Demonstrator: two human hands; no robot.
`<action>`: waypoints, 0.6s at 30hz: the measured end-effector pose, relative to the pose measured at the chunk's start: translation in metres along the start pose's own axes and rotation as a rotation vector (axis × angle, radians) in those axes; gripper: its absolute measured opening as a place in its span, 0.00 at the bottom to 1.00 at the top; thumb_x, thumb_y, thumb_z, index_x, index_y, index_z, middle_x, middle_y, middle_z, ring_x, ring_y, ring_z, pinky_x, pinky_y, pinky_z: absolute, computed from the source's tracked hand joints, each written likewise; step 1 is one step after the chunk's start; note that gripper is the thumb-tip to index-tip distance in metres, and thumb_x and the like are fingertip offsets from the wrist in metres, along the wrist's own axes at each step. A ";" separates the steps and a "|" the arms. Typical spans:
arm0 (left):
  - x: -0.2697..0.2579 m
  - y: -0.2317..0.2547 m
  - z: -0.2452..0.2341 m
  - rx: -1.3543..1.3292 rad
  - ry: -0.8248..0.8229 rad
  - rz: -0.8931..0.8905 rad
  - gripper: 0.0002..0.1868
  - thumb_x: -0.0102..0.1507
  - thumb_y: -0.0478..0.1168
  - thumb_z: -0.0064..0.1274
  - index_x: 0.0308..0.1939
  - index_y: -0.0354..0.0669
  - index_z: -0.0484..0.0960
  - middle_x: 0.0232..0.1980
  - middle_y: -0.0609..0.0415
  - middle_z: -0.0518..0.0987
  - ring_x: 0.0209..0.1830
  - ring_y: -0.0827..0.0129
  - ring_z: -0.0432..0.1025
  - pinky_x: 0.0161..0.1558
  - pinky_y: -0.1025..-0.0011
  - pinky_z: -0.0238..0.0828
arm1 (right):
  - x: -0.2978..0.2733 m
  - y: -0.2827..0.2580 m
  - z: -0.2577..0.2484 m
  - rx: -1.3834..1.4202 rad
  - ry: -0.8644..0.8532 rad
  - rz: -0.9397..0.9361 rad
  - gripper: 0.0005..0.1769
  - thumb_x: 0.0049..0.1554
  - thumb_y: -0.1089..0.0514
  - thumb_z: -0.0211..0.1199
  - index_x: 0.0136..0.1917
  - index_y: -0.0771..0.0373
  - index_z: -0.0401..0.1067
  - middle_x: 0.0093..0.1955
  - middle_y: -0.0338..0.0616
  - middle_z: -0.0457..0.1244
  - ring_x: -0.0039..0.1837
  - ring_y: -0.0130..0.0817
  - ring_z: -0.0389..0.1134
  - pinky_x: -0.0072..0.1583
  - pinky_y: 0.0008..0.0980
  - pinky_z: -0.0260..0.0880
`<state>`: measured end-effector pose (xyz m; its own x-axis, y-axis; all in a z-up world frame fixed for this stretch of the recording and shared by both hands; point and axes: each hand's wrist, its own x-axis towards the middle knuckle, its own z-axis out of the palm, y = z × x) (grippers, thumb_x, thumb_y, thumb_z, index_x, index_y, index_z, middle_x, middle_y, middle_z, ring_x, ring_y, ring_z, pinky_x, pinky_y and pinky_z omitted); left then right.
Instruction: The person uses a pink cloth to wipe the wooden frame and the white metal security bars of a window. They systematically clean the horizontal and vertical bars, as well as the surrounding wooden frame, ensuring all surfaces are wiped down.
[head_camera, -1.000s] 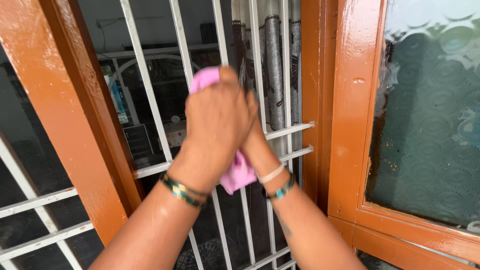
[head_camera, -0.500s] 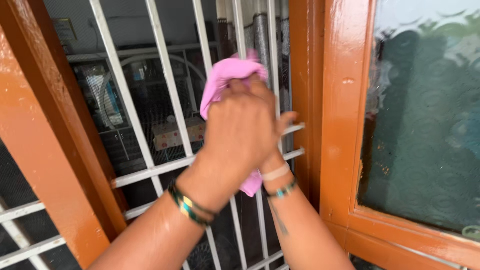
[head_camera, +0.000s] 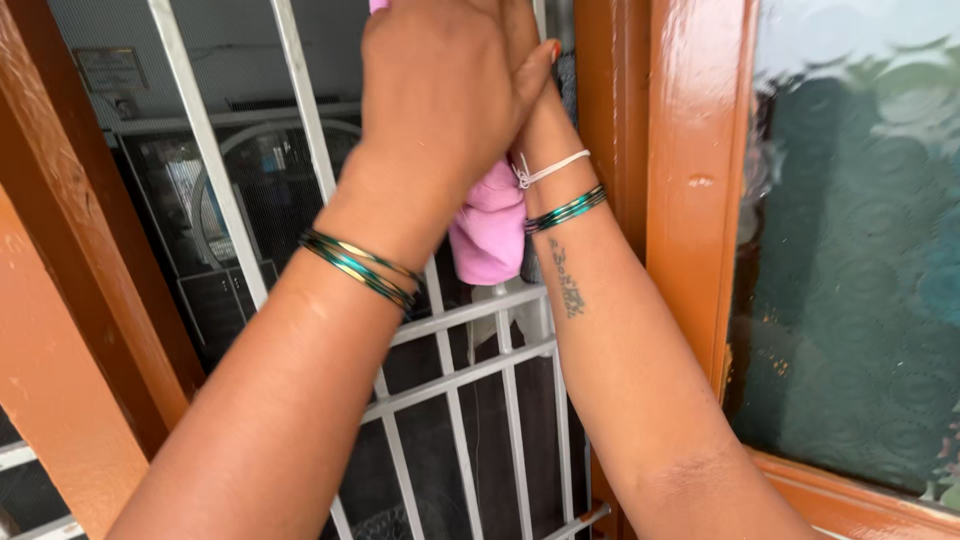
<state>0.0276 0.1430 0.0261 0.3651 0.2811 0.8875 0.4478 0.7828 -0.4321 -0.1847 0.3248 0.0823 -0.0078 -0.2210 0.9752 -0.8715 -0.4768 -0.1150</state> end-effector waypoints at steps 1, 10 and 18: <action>-0.004 0.006 0.000 0.064 0.025 -0.002 0.26 0.64 0.62 0.60 0.38 0.40 0.83 0.32 0.49 0.80 0.37 0.56 0.75 0.34 0.60 0.72 | -0.005 -0.003 0.001 0.000 -0.053 0.004 0.24 0.76 0.43 0.48 0.65 0.68 0.65 0.60 0.43 0.62 0.63 0.37 0.63 0.69 0.38 0.65; -0.037 0.037 -0.022 0.279 -0.239 0.029 0.24 0.62 0.61 0.54 0.28 0.43 0.81 0.29 0.54 0.77 0.31 0.65 0.75 0.23 0.68 0.73 | -0.139 -0.006 0.055 0.004 0.114 0.101 0.35 0.73 0.41 0.47 0.84 0.60 0.50 0.83 0.46 0.52 0.83 0.38 0.54 0.83 0.39 0.56; -0.069 0.051 -0.048 0.012 -0.401 -0.025 0.23 0.62 0.58 0.54 0.29 0.40 0.81 0.28 0.51 0.78 0.28 0.64 0.76 0.25 0.66 0.74 | -0.193 -0.002 0.081 -0.324 0.172 0.150 0.49 0.62 0.20 0.40 0.71 0.67 0.58 0.69 0.51 0.60 0.72 0.39 0.62 0.72 0.38 0.63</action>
<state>0.0652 0.1371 -0.0648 0.0057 0.4543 0.8908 0.4422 0.7979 -0.4097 -0.1420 0.2994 -0.1205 -0.2046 -0.1090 0.9728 -0.9639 -0.1504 -0.2196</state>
